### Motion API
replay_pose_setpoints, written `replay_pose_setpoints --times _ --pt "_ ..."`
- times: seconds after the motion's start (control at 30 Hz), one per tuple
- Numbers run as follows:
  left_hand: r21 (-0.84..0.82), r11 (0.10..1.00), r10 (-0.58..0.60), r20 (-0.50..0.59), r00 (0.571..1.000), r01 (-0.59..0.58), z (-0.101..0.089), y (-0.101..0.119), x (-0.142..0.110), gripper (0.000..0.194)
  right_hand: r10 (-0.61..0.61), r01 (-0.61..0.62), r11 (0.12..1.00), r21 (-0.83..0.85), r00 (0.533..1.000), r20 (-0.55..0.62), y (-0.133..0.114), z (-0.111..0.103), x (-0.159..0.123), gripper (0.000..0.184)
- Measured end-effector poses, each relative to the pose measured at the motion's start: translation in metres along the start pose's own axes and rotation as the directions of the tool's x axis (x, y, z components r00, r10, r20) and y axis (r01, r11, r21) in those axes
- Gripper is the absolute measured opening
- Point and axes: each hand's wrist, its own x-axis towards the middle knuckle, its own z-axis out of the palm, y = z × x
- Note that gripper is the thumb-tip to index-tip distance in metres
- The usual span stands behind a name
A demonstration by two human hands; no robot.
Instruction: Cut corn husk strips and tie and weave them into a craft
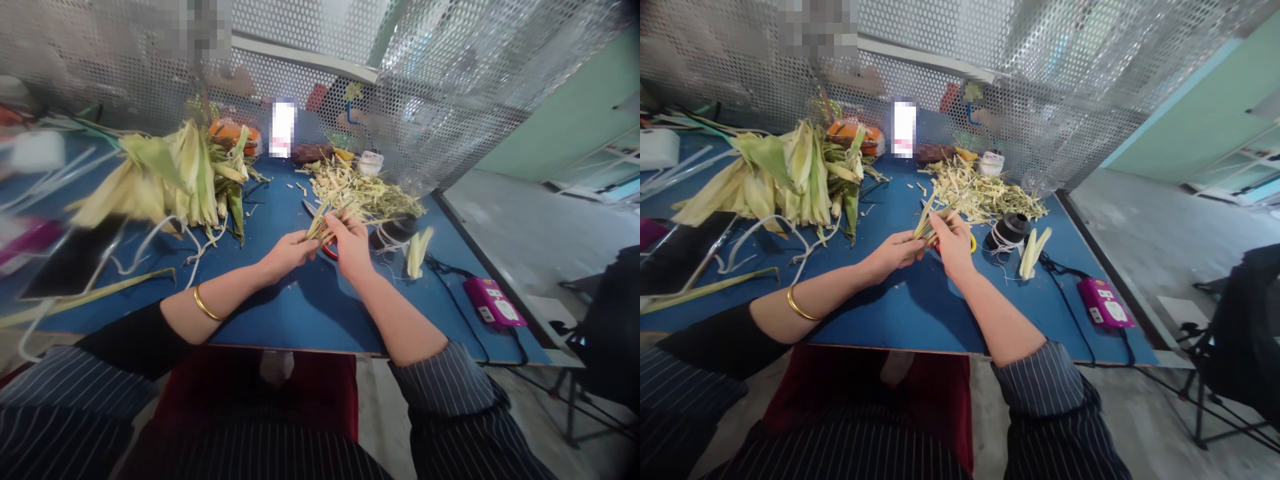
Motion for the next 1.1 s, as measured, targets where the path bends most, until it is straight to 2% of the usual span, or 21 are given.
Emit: replay_pose_setpoints --times 0.1,0.27,0.47,0.53,0.63,0.73,0.83,0.9,1.0,1.07,1.1 --pt "-0.115 0.993 0.015 0.041 0.999 -0.010 0.000 0.006 -0.002 0.028 -0.018 0.018 1.000 0.002 1.000 -0.008 0.000 -0.002 0.002 0.013" --pt "-0.109 0.994 0.008 0.056 0.998 -0.002 0.000 0.007 -0.003 0.032 -0.022 0.021 0.999 0.045 1.000 0.022 0.000 -0.003 0.003 0.015" --pt "-0.065 0.997 -0.044 0.024 0.999 0.046 -0.002 0.011 -0.003 0.034 0.014 -0.009 0.996 0.084 0.998 -0.059 0.005 -0.009 0.009 0.015" --pt "-0.081 0.994 -0.067 -0.005 0.998 0.066 -0.003 0.014 -0.003 0.032 -0.010 0.015 0.998 0.063 0.998 -0.065 0.005 -0.012 0.011 0.015" --pt "-0.076 0.994 -0.084 -0.010 0.996 0.083 -0.004 0.014 -0.003 0.030 -0.032 0.032 0.999 -0.007 0.999 -0.019 0.003 -0.013 0.011 0.017" --pt "-0.072 0.992 -0.101 0.032 0.994 0.103 -0.004 0.012 -0.004 0.030 0.010 -0.008 0.999 -0.049 0.999 0.040 0.002 -0.011 0.008 0.019" --pt "-0.084 0.988 -0.122 0.060 0.991 0.127 -0.001 0.013 -0.005 0.032 0.036 -0.035 0.999 -0.040 0.999 0.038 0.002 -0.010 0.007 0.020" --pt "-0.103 0.986 -0.131 0.023 0.991 0.133 -0.001 0.015 -0.004 0.032 0.026 -0.026 1.000 -0.012 1.000 0.005 0.003 -0.012 0.009 0.020" --pt "-0.101 0.988 -0.130 -0.101 0.986 0.120 -0.007 0.016 0.000 0.032 0.008 -0.007 1.000 0.030 0.999 -0.036 0.003 -0.016 0.014 0.019" --pt "-0.009 0.996 -0.086 -0.221 0.972 0.086 -0.019 0.016 0.004 0.036 -0.007 0.008 0.999 0.047 0.999 -0.032 0.001 -0.018 0.017 0.018" --pt "0.108 0.993 -0.007 -0.282 0.959 0.038 -0.027 0.016 0.007 0.036 -0.016 0.017 0.998 0.052 1.000 -0.023 0.001 -0.019 0.017 0.017"
